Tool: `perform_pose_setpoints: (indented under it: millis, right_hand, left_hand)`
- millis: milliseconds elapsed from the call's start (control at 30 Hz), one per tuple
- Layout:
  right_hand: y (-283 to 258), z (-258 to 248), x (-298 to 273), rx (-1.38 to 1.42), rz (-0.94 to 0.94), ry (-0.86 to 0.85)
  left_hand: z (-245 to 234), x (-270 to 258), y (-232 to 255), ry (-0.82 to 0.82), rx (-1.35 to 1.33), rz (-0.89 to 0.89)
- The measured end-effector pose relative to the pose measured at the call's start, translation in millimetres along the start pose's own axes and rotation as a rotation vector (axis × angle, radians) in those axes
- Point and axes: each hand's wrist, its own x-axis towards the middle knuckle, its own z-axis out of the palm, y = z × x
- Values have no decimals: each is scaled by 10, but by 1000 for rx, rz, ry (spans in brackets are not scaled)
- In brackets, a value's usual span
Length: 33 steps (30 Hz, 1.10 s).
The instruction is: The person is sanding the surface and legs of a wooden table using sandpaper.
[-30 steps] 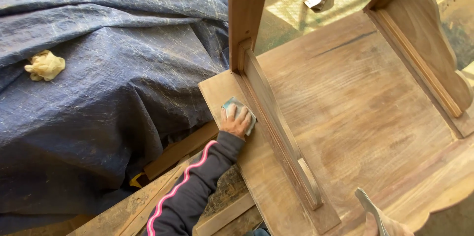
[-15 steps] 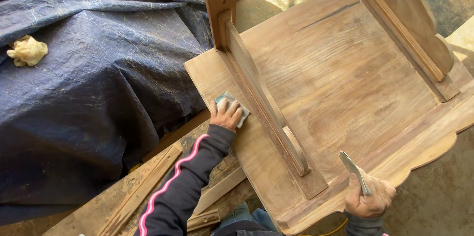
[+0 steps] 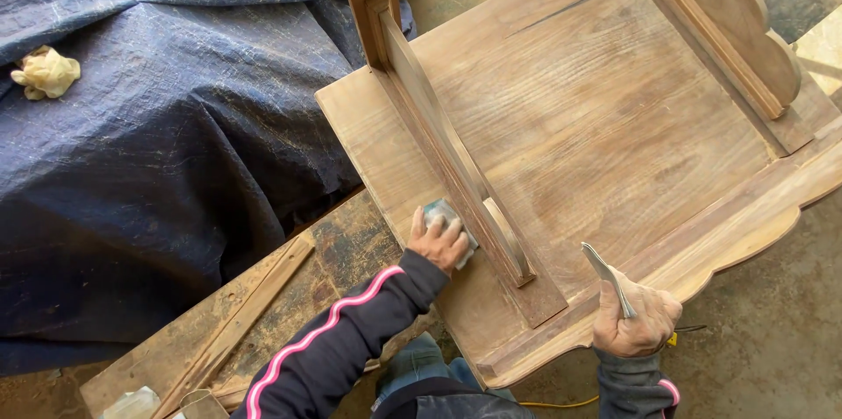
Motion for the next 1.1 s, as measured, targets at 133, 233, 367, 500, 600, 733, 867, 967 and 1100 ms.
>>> perform_pose_setpoints:
  millis: [133,233,367,500,600,733,867,967,1100]
  right_hand:
    - [4,-14,16,8,0,8]
    - [-10,-43,19,15,-7,11]
    - [-4,-48,37,30,-29,5]
    - [-55,-67,53,42,-38,11]
    - [-55,-60,36,43,-25,22]
    - [-25,-53,10,37,-14,24]
    - [7,-18,-9,28,-38,18]
    - [-31,-44,-7,16,-41,12]
    - [-28,-67,4,27,-29,23]
  left_hand:
    - [298,-161,417,-75,82,-85]
    - [132,-320,909,-99,16,16]
    - [-94,-275,863,-198,-123,164]
    - [199,-231,264,-192,-6,150]
    - [185,-219,234,-172,-25,-3]
    - [384,-466,775,-46,158,75]
    - [38,-343,890,-301,-170,240]
    - [81,-170,417,-307,-109,161]
    - [264,-252,281,-261,16,85]
